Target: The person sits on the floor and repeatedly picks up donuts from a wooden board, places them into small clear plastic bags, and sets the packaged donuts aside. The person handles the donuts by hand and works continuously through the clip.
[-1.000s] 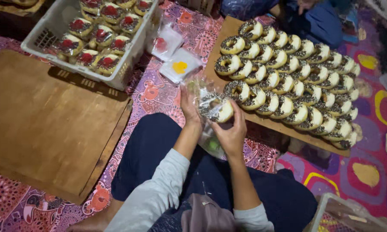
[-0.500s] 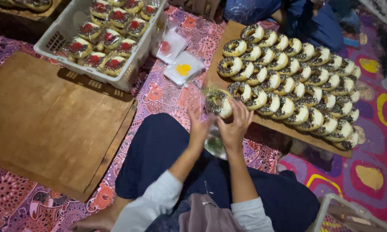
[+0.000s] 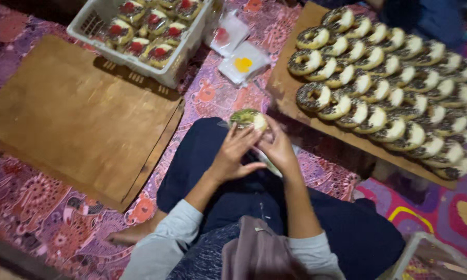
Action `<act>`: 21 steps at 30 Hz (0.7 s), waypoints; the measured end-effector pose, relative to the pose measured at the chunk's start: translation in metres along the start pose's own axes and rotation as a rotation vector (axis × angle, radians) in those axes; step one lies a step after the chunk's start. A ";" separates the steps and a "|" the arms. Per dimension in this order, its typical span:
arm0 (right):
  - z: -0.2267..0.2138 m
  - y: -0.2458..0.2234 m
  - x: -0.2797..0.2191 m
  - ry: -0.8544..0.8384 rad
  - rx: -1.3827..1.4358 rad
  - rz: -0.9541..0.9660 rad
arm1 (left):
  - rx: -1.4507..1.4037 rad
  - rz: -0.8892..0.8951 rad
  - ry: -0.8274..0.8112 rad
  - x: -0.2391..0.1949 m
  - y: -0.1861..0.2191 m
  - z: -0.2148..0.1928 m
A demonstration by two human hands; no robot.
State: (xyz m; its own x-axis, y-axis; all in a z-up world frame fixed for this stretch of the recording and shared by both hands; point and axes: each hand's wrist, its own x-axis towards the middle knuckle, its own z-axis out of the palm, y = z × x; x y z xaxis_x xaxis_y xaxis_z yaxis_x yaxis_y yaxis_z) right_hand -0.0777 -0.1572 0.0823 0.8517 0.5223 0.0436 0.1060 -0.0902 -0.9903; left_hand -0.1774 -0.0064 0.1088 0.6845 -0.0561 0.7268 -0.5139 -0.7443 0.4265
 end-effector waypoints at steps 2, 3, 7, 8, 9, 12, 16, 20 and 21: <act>0.008 -0.017 -0.002 -0.255 0.209 0.091 | -0.053 -0.124 0.089 -0.022 -0.009 -0.011; 0.014 -0.026 -0.009 -0.207 -0.032 0.063 | -0.081 -0.190 0.133 -0.037 -0.012 -0.015; 0.050 -0.055 -0.043 -0.024 -0.613 -0.353 | -0.417 -0.883 0.303 -0.093 -0.022 -0.029; 0.059 -0.058 -0.041 0.039 -0.657 -0.562 | -0.588 -0.969 0.390 -0.095 -0.034 -0.030; 0.067 -0.060 -0.042 -0.039 -0.682 -0.506 | -0.762 -1.049 0.476 -0.097 -0.042 -0.030; 0.086 -0.059 -0.039 -0.142 -0.707 -0.446 | -0.697 -1.103 0.441 -0.105 -0.052 -0.030; 0.095 -0.052 -0.032 -0.039 -0.642 -0.687 | -0.691 -1.007 0.498 -0.116 -0.052 -0.022; 0.103 -0.054 -0.019 -0.110 -0.581 -0.823 | -0.570 -0.943 0.359 -0.105 -0.034 -0.029; 0.103 -0.050 -0.020 -0.130 -0.571 -0.762 | -0.568 -0.936 0.323 -0.103 -0.026 -0.033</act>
State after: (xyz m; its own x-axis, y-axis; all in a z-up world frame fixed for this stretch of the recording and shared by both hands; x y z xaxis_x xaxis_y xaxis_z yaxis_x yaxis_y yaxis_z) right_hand -0.1525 -0.0757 0.1175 0.3904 0.6984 0.5998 0.8709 -0.0690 -0.4866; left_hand -0.2512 0.0407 0.0405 0.7993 0.5974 0.0646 -0.0879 0.0098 0.9961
